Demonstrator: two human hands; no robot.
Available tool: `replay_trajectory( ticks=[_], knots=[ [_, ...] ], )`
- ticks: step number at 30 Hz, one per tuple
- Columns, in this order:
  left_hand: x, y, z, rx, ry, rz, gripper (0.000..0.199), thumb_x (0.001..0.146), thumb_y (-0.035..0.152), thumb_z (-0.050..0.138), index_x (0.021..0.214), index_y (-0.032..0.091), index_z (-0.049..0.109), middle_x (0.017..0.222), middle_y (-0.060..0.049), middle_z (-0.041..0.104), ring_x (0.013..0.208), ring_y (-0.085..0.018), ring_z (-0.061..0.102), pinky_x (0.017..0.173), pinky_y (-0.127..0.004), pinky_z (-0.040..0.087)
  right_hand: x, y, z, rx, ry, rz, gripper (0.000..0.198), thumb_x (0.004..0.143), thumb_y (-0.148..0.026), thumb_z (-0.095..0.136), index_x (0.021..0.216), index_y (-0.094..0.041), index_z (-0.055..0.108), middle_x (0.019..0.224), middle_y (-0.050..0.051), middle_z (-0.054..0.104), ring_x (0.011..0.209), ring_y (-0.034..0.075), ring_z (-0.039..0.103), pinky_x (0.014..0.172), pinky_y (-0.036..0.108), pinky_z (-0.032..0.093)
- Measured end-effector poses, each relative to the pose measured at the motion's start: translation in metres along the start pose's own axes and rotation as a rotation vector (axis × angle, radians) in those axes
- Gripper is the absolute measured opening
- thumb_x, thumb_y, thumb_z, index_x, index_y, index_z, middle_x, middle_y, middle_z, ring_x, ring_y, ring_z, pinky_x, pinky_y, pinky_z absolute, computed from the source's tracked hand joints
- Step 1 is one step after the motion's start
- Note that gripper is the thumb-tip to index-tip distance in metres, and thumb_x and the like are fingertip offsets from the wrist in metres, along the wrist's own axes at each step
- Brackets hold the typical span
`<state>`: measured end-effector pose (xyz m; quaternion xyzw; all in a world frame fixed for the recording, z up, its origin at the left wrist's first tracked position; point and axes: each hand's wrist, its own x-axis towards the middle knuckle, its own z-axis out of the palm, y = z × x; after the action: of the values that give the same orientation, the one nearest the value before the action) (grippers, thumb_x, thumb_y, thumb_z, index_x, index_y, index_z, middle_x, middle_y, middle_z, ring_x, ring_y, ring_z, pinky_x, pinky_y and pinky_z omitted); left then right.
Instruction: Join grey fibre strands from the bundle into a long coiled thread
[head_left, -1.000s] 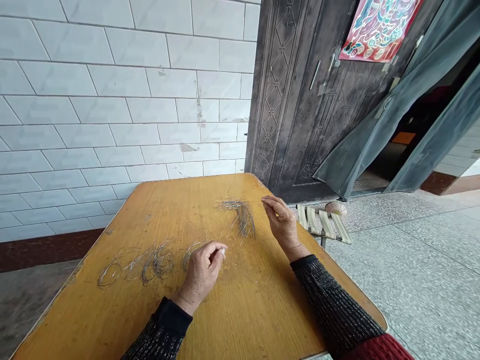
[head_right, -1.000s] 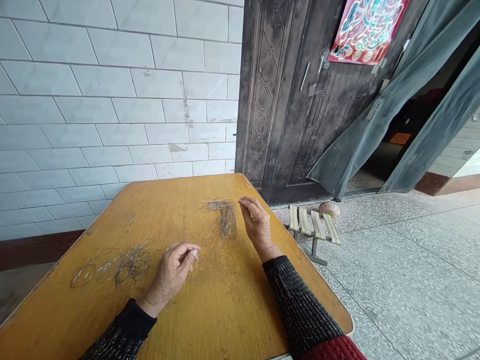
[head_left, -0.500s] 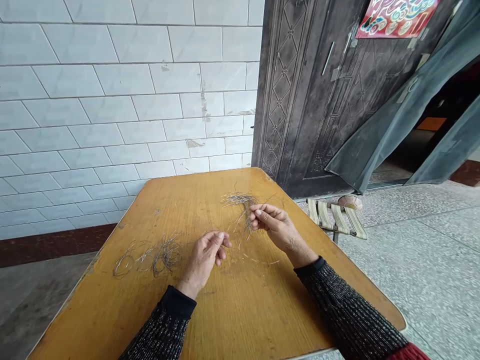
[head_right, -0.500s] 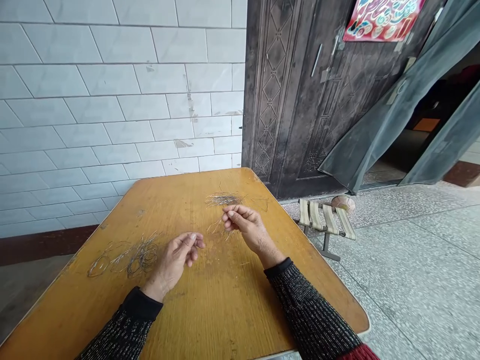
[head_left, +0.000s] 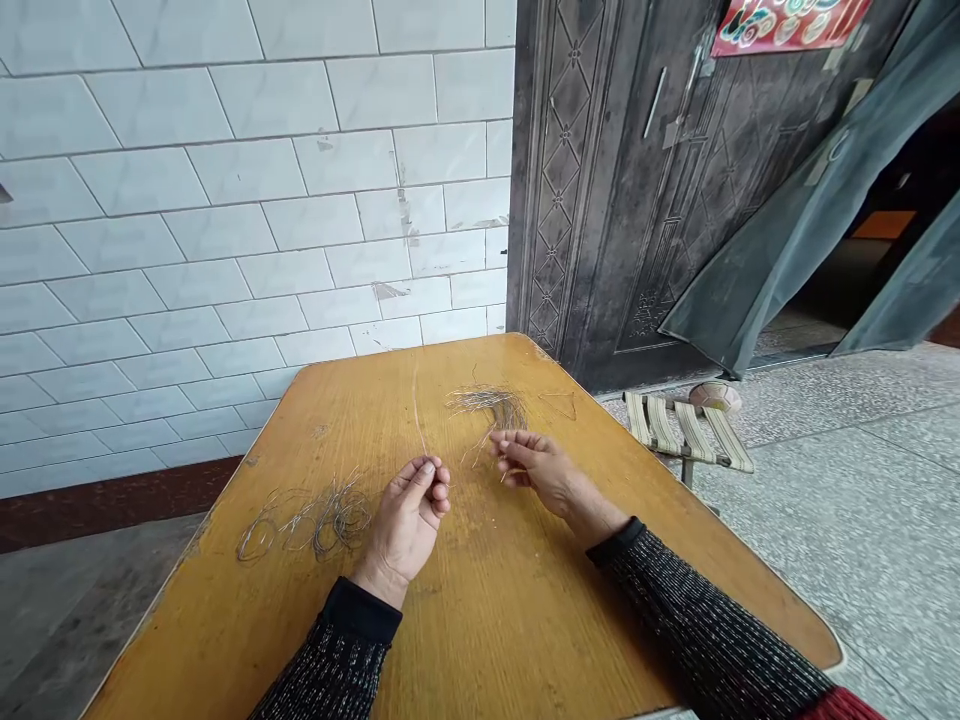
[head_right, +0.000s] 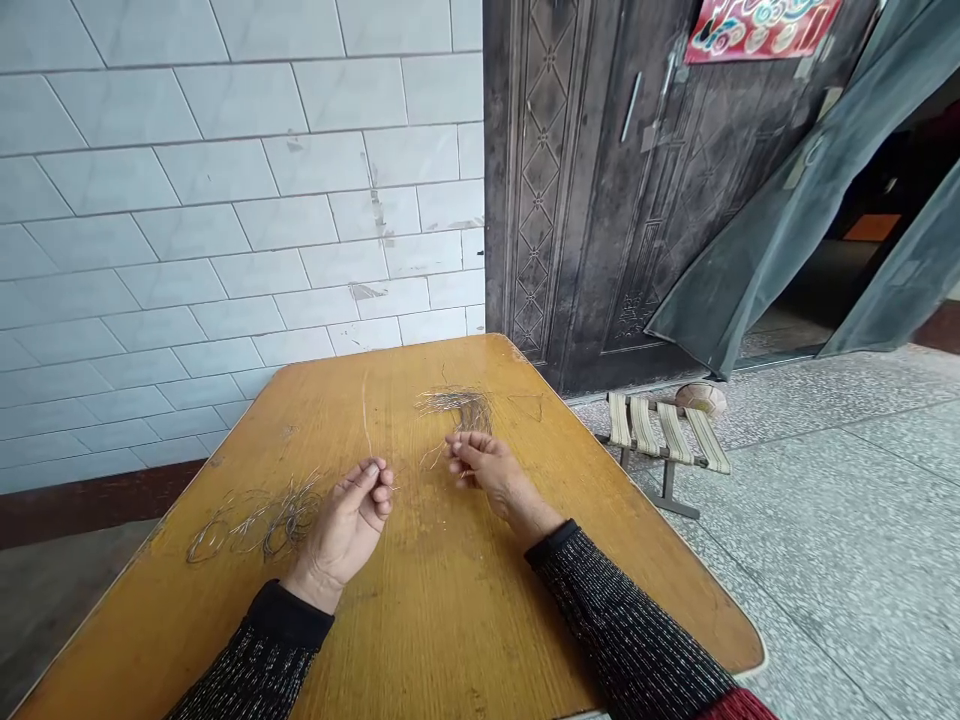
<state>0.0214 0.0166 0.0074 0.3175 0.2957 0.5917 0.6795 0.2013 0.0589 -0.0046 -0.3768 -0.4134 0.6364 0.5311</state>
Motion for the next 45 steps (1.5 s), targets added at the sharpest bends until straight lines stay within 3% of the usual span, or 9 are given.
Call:
replay_trajectory(
  ticks=[3, 6, 15, 18, 22, 29, 34, 39, 45],
  knots=[
    [0.001, 0.0, -0.001, -0.02, -0.008, 0.05, 0.019, 0.065, 0.021, 0.073, 0.076, 0.013, 0.061, 0.071, 0.001, 0.058, 0.056, -0.003, 0.05, 0.052, -0.013, 0.041, -0.003, 0.006, 0.006, -0.056, -0.188, 0.123, 0.03, 0.065, -0.036, 0.071, 0.08, -0.011, 0.065, 0.069, 0.003, 0.064, 0.046, 0.005, 0.054, 0.04, 0.016, 0.043],
    [-0.001, -0.002, 0.0, 0.018, -0.03, 0.064, 0.017, 0.067, 0.022, 0.071, 0.077, 0.013, 0.06, 0.071, 0.001, 0.058, 0.057, -0.004, 0.051, 0.053, -0.015, 0.042, -0.01, 0.006, 0.017, 0.011, -0.308, 0.071, 0.031, 0.07, -0.039, 0.067, 0.084, -0.011, 0.065, 0.076, 0.004, 0.066, 0.049, 0.005, 0.055, 0.042, 0.016, 0.045],
    [-0.002, -0.009, 0.003, 0.024, -0.01, 0.032, 0.02, 0.065, 0.024, 0.073, 0.076, 0.014, 0.061, 0.073, 0.0, 0.061, 0.062, -0.007, 0.055, 0.057, -0.018, 0.044, -0.012, 0.002, 0.025, 0.3, -0.135, -0.007, 0.031, 0.062, -0.032, 0.075, 0.084, -0.014, 0.064, 0.067, 0.0, 0.066, 0.051, 0.005, 0.057, 0.046, 0.014, 0.047],
    [-0.002, -0.009, 0.004, 0.003, 0.01, 0.043, 0.021, 0.064, 0.024, 0.074, 0.075, 0.014, 0.06, 0.074, -0.001, 0.062, 0.066, -0.008, 0.057, 0.061, -0.019, 0.046, -0.014, 0.001, 0.027, 0.321, -0.112, -0.039, 0.036, 0.06, -0.03, 0.076, 0.09, -0.015, 0.062, 0.071, 0.0, 0.067, 0.054, 0.005, 0.058, 0.051, 0.015, 0.048],
    [-0.002, -0.009, 0.004, 0.027, -0.003, 0.029, 0.02, 0.065, 0.025, 0.073, 0.076, 0.014, 0.061, 0.075, -0.002, 0.062, 0.065, -0.009, 0.057, 0.061, -0.02, 0.046, -0.016, 0.002, 0.029, 0.26, -0.06, -0.079, 0.038, 0.063, -0.033, 0.073, 0.094, -0.017, 0.06, 0.065, -0.002, 0.064, 0.048, 0.005, 0.054, 0.044, 0.015, 0.044],
    [-0.001, -0.009, -0.002, 0.104, 0.023, 0.051, 0.019, 0.067, 0.028, 0.07, 0.078, 0.016, 0.06, 0.068, 0.001, 0.059, 0.058, -0.007, 0.052, 0.055, -0.018, 0.042, -0.02, -0.002, 0.027, -0.018, -0.138, -0.109, 0.036, 0.068, -0.039, 0.065, 0.095, -0.014, 0.063, 0.055, -0.003, 0.059, 0.042, 0.005, 0.049, 0.042, 0.017, 0.038],
    [-0.001, -0.008, -0.001, 0.318, 0.077, 0.108, 0.021, 0.069, 0.032, 0.067, 0.081, 0.016, 0.061, 0.065, 0.0, 0.059, 0.057, -0.008, 0.051, 0.054, -0.019, 0.04, -0.017, 0.003, 0.027, -0.268, -0.188, -0.198, 0.031, 0.072, -0.037, 0.058, 0.091, -0.013, 0.065, 0.052, -0.004, 0.055, 0.04, 0.005, 0.044, 0.043, 0.019, 0.037],
    [-0.005, -0.009, 0.005, 0.517, 0.071, 0.181, 0.022, 0.072, 0.032, 0.061, 0.085, 0.014, 0.06, 0.064, -0.002, 0.06, 0.056, -0.01, 0.051, 0.054, -0.021, 0.04, -0.016, 0.014, 0.026, -0.541, -0.088, -0.372, 0.031, 0.079, -0.024, 0.045, 0.101, -0.015, 0.064, 0.054, -0.005, 0.051, 0.042, 0.006, 0.043, 0.046, 0.02, 0.037],
    [-0.003, -0.01, 0.003, 0.698, 0.052, 0.267, 0.028, 0.076, 0.027, 0.053, 0.1, 0.014, 0.058, 0.058, 0.0, 0.061, 0.044, -0.008, 0.044, 0.047, -0.021, 0.036, -0.02, 0.014, 0.023, -1.008, -0.022, -0.672, 0.033, 0.081, -0.018, 0.039, 0.102, -0.016, 0.065, 0.065, 0.003, 0.062, 0.055, 0.011, 0.054, 0.056, 0.022, 0.039]
  ],
)
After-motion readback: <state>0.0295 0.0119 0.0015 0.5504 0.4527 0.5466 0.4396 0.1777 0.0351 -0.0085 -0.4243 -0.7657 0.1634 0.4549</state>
